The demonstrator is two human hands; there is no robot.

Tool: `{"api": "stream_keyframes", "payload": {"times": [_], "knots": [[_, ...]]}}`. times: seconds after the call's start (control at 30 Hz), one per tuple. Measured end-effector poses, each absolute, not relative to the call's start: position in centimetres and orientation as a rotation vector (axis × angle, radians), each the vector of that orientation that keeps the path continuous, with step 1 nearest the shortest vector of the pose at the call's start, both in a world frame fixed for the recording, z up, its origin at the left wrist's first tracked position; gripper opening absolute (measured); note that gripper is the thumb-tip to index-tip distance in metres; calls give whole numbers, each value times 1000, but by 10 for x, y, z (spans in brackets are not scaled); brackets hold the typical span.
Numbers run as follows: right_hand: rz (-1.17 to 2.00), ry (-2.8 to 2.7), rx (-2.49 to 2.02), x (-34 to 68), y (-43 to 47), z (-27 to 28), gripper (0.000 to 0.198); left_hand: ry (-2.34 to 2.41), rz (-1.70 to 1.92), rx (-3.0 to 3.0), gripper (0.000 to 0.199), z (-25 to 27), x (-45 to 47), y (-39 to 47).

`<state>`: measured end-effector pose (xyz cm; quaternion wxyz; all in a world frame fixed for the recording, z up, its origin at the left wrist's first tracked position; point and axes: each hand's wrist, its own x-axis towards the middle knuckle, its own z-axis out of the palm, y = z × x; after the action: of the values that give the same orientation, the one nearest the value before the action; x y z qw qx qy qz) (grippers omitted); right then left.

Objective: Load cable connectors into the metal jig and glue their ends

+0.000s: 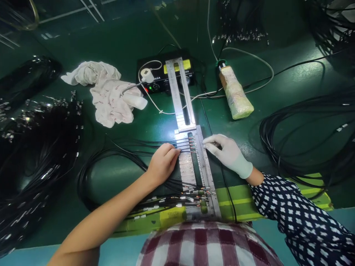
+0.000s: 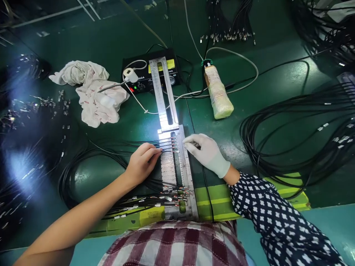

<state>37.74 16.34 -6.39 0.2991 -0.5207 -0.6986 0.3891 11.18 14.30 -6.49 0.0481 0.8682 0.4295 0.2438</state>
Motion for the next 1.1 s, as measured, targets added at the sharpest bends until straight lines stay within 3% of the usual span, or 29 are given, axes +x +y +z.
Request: {"api": "stream_keyframes", "payload": {"times": [0.33, 0.67, 0.83, 1.1], "knots": [[1069, -1851, -1409, 378, 163, -63, 11, 1239, 648, 2922, 15, -69, 109, 144], [1068, -1853, -1421, 377, 164, -61, 10, 863, 568, 3090, 25, -61, 104, 154], [1078, -1851, -1422, 377, 164, -60, 11, 913, 627, 2923, 23, -61, 104, 152], [1062, -1857, -1414, 377, 163, -62, 11, 1166, 366, 2914, 33, -60, 103, 129]]}}
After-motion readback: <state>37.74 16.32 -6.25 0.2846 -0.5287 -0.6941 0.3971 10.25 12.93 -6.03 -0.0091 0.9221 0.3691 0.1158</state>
